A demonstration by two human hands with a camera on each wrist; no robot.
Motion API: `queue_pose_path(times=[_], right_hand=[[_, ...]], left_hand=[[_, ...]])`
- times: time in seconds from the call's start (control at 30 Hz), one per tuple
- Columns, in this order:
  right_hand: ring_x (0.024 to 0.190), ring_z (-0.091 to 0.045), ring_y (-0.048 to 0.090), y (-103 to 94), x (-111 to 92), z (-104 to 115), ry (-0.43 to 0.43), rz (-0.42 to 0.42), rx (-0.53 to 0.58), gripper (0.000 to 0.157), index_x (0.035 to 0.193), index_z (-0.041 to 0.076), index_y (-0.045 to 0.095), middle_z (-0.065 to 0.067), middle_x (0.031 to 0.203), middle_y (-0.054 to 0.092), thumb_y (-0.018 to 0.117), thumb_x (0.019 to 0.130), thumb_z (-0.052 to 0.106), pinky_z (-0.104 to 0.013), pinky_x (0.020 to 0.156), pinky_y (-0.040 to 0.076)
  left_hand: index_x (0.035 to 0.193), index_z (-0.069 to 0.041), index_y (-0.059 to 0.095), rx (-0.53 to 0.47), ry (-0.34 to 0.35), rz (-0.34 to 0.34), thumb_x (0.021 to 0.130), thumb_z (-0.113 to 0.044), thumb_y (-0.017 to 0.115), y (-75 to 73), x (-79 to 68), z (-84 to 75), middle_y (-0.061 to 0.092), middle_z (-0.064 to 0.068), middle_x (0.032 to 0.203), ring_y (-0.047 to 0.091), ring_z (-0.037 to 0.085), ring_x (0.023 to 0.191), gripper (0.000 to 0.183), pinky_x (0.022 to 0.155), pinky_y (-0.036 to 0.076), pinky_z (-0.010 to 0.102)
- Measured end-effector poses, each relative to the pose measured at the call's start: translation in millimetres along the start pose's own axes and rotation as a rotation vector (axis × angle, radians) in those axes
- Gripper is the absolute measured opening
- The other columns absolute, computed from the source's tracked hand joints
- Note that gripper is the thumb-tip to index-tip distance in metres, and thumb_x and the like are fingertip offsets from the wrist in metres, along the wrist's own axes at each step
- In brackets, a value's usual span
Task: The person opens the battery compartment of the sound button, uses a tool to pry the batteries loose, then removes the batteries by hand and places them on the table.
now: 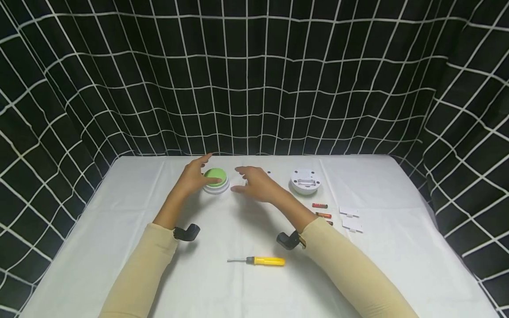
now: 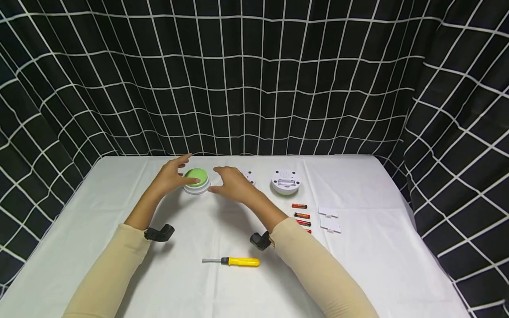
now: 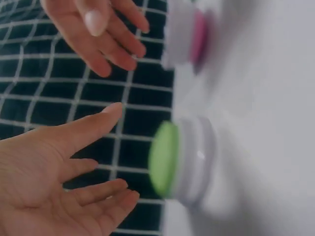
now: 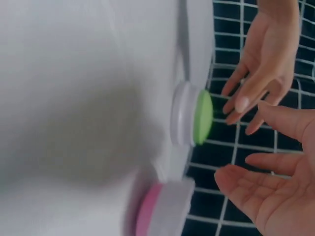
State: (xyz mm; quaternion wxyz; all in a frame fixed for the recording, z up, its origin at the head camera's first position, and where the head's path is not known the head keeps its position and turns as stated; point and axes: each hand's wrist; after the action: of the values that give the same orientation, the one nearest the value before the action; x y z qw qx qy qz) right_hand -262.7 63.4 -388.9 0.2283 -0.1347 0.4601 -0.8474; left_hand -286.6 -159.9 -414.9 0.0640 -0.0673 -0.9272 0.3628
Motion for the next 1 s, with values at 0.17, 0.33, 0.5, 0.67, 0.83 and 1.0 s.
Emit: queue_pose_path(times=[0.17, 0.33, 0.5, 0.67, 0.83, 1.0], right_hand=[[0.14, -0.038, 0.046, 20.3, 14, 8, -0.02, 0.039, -0.005, 0.069, 0.147, -0.01, 0.043, -0.026, 0.147, 0.051, 0.072, 0.095, 0.025, -0.047, 0.119, 0.035], [0.138, -0.041, 0.046, 37.0, 20, 14, 0.0, 0.063, 0.016, 0.077, 0.15, -0.013, 0.034, -0.031, 0.147, 0.047, 0.073, 0.094, 0.024, -0.048, 0.119, 0.035], [0.141, -0.043, 0.042, 48.3, 27, 18, 0.07, 0.106, 0.03, 0.089, 0.156, -0.011, 0.021, -0.034, 0.151, 0.04, 0.072, 0.095, 0.029, -0.05, 0.119, 0.034], [0.145, -0.045, 0.033, 55.2, 33, 19, 0.095, 0.161, 0.028, 0.098, 0.157, -0.011, 0.007, -0.037, 0.155, 0.029, 0.07, 0.096, 0.031, -0.05, 0.122, 0.026], [0.148, -0.046, 0.027, 57.0, 35, 20, 0.095, 0.195, 0.032, 0.099, 0.158, -0.009, 0.002, -0.038, 0.157, 0.023, 0.068, 0.097, 0.032, -0.05, 0.124, 0.023], [0.149, -0.046, 0.022, 57.0, 34, 20, 0.095, 0.202, 0.054, 0.097, 0.159, -0.008, 0.003, -0.035, 0.158, 0.023, 0.068, 0.098, 0.033, -0.051, 0.124, 0.02]], left_hand=[[0.156, -0.001, 0.035, 0.034, -0.028, 0.028, 0.081, -0.023, 0.086, 2.4, -0.7, 26.1, 0.043, 0.026, 0.154, 0.043, 0.046, 0.139, 0.093, 0.114, 0.037, 0.061], [0.155, 0.001, 0.035, 0.045, -0.039, 0.055, 0.079, -0.026, 0.088, 7.9, 0.4, 43.4, 0.04, 0.028, 0.155, 0.037, 0.045, 0.143, 0.097, 0.118, 0.03, 0.059], [0.152, 0.003, 0.039, 0.033, -0.02, 0.06, 0.077, -0.026, 0.089, 11.8, 2.2, 51.0, 0.043, 0.027, 0.153, 0.038, 0.043, 0.143, 0.095, 0.12, 0.029, 0.055], [0.148, 0.005, 0.045, 0.004, 0.028, 0.05, 0.076, -0.019, 0.09, 13.3, 3.9, 54.6, 0.049, 0.026, 0.149, 0.043, 0.043, 0.14, 0.088, 0.12, 0.03, 0.054], [0.146, 0.008, 0.046, -0.022, 0.079, 0.045, 0.076, -0.014, 0.089, 16.7, 6.3, 57.3, 0.052, 0.027, 0.145, 0.049, 0.043, 0.135, 0.085, 0.118, 0.034, 0.052], [0.147, 0.004, 0.047, -0.037, 0.045, 0.039, 0.075, -0.014, 0.09, 18.6, 6.9, 56.5, 0.052, 0.024, 0.147, 0.05, 0.04, 0.136, 0.086, 0.119, 0.033, 0.05]])
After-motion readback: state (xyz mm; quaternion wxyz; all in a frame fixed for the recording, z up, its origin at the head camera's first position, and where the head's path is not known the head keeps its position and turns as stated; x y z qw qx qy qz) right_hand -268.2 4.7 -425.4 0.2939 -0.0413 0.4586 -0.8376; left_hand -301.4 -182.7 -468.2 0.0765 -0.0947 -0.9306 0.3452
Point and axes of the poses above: each hand's wrist, its own x-axis towards the middle knuckle, its own y-axis out of the palm, z = x × y
